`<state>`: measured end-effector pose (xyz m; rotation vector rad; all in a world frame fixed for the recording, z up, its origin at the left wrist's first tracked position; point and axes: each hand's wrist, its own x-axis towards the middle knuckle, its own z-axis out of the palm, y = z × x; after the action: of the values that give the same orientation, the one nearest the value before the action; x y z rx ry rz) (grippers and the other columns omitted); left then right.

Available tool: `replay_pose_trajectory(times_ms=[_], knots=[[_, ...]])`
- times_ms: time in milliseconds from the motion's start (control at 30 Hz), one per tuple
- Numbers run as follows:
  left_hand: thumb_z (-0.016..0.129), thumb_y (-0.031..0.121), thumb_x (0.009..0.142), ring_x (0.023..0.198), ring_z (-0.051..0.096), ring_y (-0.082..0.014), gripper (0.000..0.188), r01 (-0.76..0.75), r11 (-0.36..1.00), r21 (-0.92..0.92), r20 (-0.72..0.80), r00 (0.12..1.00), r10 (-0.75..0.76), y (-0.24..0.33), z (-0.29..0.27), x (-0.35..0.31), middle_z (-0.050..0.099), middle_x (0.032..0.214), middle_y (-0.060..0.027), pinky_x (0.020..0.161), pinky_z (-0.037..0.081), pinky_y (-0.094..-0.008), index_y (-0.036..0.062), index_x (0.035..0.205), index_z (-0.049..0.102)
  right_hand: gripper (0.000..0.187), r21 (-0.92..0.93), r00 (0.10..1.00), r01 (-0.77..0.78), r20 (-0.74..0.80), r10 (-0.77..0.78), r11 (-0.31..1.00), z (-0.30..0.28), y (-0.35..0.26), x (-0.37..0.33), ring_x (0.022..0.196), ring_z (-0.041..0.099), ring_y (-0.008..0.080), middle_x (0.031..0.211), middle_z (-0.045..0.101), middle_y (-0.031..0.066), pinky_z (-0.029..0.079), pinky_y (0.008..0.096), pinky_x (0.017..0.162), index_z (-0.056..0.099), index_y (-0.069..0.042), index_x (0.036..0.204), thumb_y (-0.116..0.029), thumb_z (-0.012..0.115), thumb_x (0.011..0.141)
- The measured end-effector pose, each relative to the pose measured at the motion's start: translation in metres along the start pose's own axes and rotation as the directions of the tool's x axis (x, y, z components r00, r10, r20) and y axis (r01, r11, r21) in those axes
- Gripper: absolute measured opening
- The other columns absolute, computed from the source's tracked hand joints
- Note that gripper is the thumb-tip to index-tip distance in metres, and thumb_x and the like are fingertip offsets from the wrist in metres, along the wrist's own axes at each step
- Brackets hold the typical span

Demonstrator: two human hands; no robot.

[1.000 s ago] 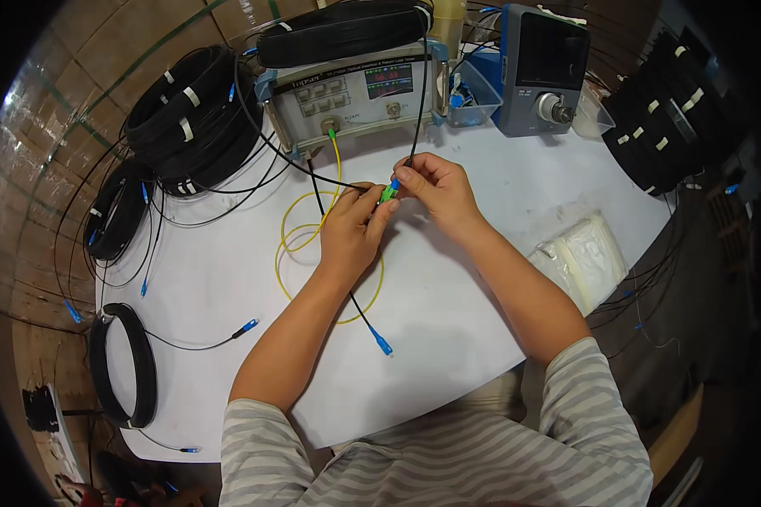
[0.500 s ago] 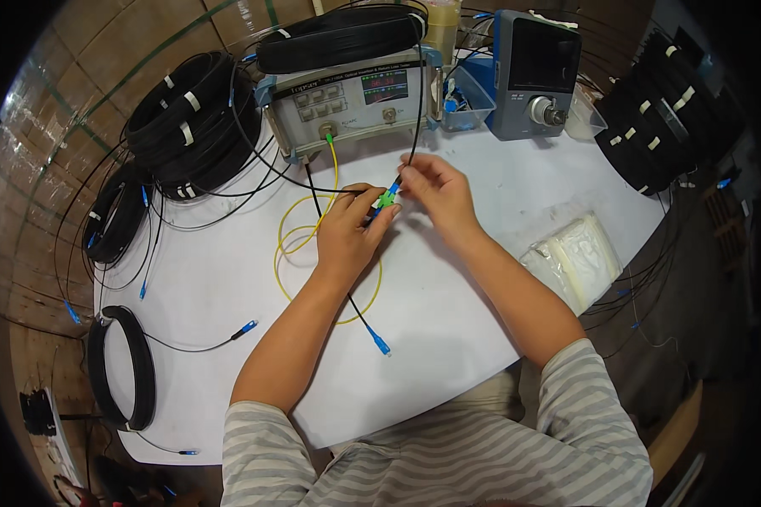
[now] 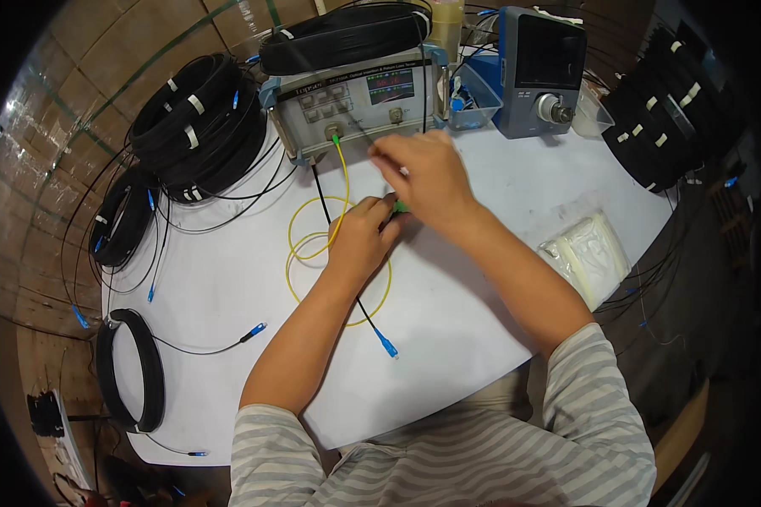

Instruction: The recorder is connecting fiber optic cables to a piece of laboratory equipment and using a handheld fiber optic cleaning tool.

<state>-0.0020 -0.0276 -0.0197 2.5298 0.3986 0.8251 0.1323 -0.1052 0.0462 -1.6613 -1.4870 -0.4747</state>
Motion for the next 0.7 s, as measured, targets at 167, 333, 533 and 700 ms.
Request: replay_pose_trajectory(times_ms=[167, 333, 533, 700], knots=[[0.070, 0.016, 0.087, 0.078, 0.063, -0.0343, 0.037, -0.001, 0.999, 0.039, 0.007, 1.000, 0.001, 0.000, 0.006, 0.003, 0.064, 0.087, -0.0162, 0.071, 0.049, -0.0424, -0.0014, 0.119, 0.063, 0.011, -0.030, 0.989, 0.047, -0.136, -0.051, 0.998, -0.003, 0.044, -0.008, 0.096, 0.066, 0.0213, 0.084, 0.070, 0.0000, 0.039, 0.0467, 0.102, 0.068, -0.011, 0.089, -0.007, 0.073, 0.080], [0.068, 0.018, 0.087, 0.089, 0.062, -0.0327, 0.037, 0.004, 0.997, 0.078, 0.093, 0.996, -0.011, -0.003, 0.004, 0.005, 0.065, 0.093, -0.0135, 0.077, 0.051, -0.0439, 0.0039, 0.120, 0.063, 0.017, -0.064, 0.982, 0.135, -0.126, -0.143, 0.989, 0.006, 0.061, -0.020, 0.114, 0.061, 0.0270, 0.085, 0.071, 0.0008, 0.031, 0.0548, 0.110, 0.066, -0.011, 0.090, -0.004, 0.074, 0.077], [0.069, 0.018, 0.086, 0.087, 0.062, -0.0335, 0.033, 0.006, 0.999, 0.053, 0.093, 0.996, -0.011, -0.004, 0.005, 0.005, 0.065, 0.091, -0.0141, 0.076, 0.051, -0.0449, 0.0048, 0.116, 0.065, 0.021, -0.066, 0.973, 0.171, -0.145, -0.179, 0.983, 0.004, 0.060, -0.027, 0.119, 0.059, 0.0283, 0.092, 0.071, 0.0008, 0.032, 0.0558, 0.109, 0.066, -0.012, 0.090, -0.003, 0.076, 0.074], [0.069, 0.018, 0.086, 0.087, 0.062, -0.0338, 0.032, 0.021, 0.998, 0.055, 0.095, 0.995, -0.027, -0.005, 0.004, 0.003, 0.064, 0.090, -0.0142, 0.075, 0.051, -0.0450, 0.0047, 0.115, 0.065, 0.021, -0.056, 0.979, 0.150, -0.134, -0.156, 0.987, 0.006, 0.063, -0.030, 0.119, 0.059, 0.0292, 0.093, 0.071, 0.0011, 0.034, 0.0567, 0.108, 0.067, -0.011, 0.090, -0.003, 0.076, 0.073]])
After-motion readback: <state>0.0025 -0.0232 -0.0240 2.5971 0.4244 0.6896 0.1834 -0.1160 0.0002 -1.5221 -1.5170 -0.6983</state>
